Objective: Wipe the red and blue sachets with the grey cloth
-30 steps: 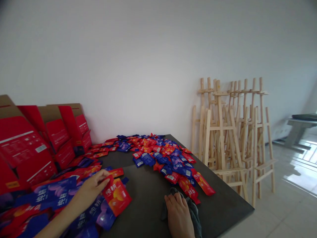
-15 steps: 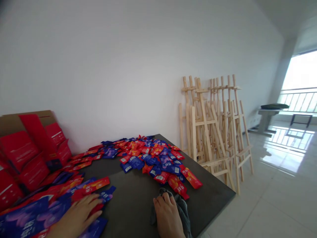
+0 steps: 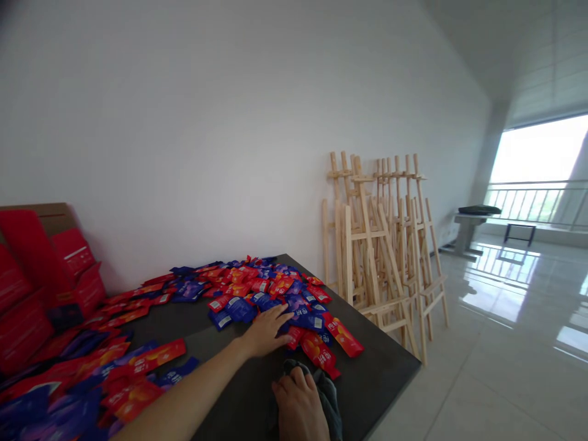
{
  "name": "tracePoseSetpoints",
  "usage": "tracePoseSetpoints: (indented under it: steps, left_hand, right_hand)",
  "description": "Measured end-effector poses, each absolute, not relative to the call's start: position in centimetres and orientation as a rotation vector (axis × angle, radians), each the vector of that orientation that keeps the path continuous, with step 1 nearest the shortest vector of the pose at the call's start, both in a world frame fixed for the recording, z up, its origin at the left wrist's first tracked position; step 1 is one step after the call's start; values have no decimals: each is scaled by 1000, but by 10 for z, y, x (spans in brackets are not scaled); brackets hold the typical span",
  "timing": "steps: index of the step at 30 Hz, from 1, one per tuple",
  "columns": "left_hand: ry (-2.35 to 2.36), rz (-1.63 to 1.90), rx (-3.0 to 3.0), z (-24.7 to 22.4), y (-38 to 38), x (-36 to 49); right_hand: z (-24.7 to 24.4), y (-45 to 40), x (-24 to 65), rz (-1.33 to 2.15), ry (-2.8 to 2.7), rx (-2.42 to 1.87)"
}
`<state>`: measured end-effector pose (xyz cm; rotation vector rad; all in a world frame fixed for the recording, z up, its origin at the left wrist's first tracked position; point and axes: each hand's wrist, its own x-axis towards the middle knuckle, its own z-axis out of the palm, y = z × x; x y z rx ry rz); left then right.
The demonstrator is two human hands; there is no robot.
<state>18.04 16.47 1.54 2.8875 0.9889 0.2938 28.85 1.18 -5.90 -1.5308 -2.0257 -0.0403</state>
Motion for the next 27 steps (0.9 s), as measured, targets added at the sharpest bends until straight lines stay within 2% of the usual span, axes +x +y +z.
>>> tracePoseSetpoints:
  steps: [6,16,22,27]
  left_hand:
    - [901,222,2895,-7,161,196]
    - [965,258,2912,-18,112,143]
    - [951,344,3028,9,106,133]
    - [815,341,3095,31,119,206]
  right_hand:
    - [-52,7,291,159,-2089,-1436]
    - [-47,2,290,191,-2219,-1284]
    - [-42,-3,289,132,-2349,-1252]
    - [-39,-4,287,115,-2368,-1234]
